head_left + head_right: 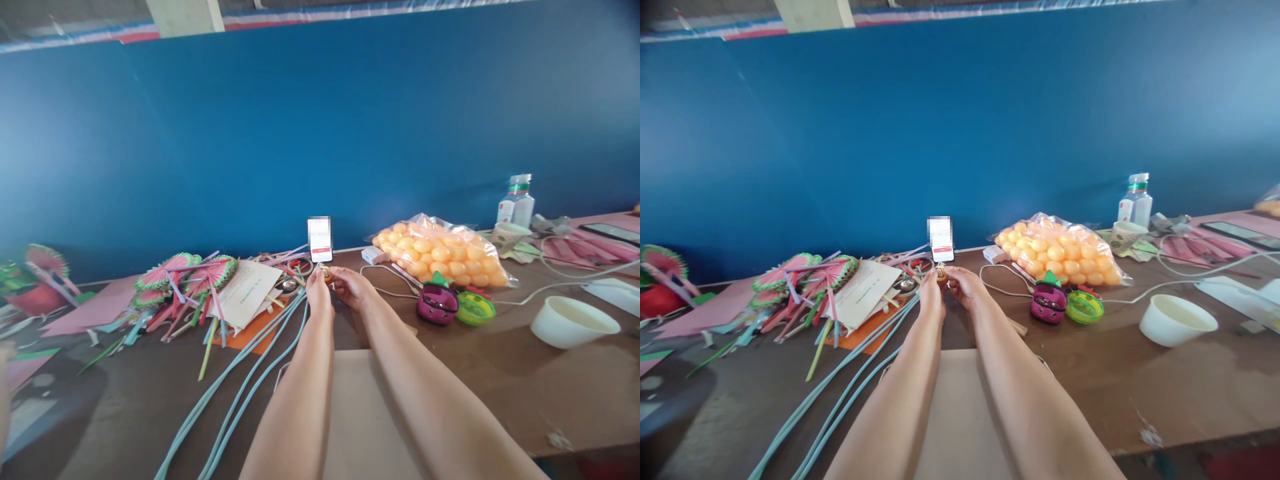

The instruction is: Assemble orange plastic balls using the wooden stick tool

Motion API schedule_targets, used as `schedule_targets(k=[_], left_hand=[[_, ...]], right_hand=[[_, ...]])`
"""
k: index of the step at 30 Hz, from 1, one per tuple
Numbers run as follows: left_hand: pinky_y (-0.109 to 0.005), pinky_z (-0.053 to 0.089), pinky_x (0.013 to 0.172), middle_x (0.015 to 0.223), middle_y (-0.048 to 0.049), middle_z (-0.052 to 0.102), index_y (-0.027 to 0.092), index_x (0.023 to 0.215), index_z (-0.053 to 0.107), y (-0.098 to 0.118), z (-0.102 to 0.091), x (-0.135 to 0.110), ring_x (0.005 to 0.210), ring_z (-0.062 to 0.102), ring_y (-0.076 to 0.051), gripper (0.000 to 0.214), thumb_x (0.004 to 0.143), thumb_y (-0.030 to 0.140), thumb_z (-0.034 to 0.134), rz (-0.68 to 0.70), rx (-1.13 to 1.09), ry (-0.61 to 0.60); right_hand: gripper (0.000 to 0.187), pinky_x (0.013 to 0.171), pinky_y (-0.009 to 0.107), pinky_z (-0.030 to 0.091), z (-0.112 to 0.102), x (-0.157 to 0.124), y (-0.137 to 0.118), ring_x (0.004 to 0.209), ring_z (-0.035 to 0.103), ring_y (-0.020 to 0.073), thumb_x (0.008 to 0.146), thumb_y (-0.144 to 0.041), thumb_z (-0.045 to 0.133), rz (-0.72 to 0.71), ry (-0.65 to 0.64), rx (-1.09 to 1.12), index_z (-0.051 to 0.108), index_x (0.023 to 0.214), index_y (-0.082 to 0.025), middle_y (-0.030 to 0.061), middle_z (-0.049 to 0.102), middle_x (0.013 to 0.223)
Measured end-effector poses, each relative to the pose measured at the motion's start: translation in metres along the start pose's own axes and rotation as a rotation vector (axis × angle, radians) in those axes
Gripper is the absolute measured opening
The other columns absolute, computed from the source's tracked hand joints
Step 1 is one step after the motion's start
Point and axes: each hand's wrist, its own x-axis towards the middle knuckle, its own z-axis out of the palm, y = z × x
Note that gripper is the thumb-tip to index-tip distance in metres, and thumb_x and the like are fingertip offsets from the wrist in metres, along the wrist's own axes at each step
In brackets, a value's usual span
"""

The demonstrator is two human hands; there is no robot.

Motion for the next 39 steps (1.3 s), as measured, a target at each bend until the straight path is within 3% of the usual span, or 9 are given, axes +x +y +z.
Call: schedule_targets(k=[12, 29, 39], left_hand=[[-0.024, 0.042, 0.062, 0.076, -0.0031, 0.063, 0.014, 0.085, 0.064, -0.0012, -0.0007, 0.0011, 0.064, 0.059, -0.012, 0.014, 0.085, 0.026, 0.056, -0.004, 0.011, -0.002], [-0.025, 0.043, 0.063, 0.072, -0.0024, 0.062, 0.013, 0.084, 0.064, -0.0009, 0.0001, 0.0012, 0.061, 0.058, -0.012, 0.017, 0.082, 0.029, 0.059, -0.008, -0.003, -0.009], [-0.027, 0.045, 0.065, 0.069, -0.0018, 0.061, 0.013, 0.08, 0.064, -0.0072, -0.0024, 0.0062, 0.062, 0.057, -0.013, 0.019, 0.081, 0.032, 0.059, 0.042, 0.011, -0.018]], right_hand=[[0.007, 0.039, 0.012, 0.028, -0.0001, 0.0, 0.0009, 0.045, 0.039, 0.0027, 0.073, -0.016, 0.072, -0.019, -0.004, 0.004, 0.067, 0.077, -0.014, -0.002, 0.059, 0.06], [0.002, 0.039, 0.012, 0.029, 0.0005, 0.0005, 0.0002, 0.044, 0.04, 0.0023, 0.077, -0.013, 0.068, 0.007, 0.02, 0.039, 0.067, 0.076, -0.013, -0.0021, 0.058, 0.058], [0.002, 0.045, 0.016, 0.037, -0.0012, 0.0026, 0.0033, 0.051, 0.05, 0.0066, 0.075, -0.014, 0.07, -0.05, -0.008, -0.01, 0.069, 0.076, -0.014, 0.0002, 0.064, 0.062]])
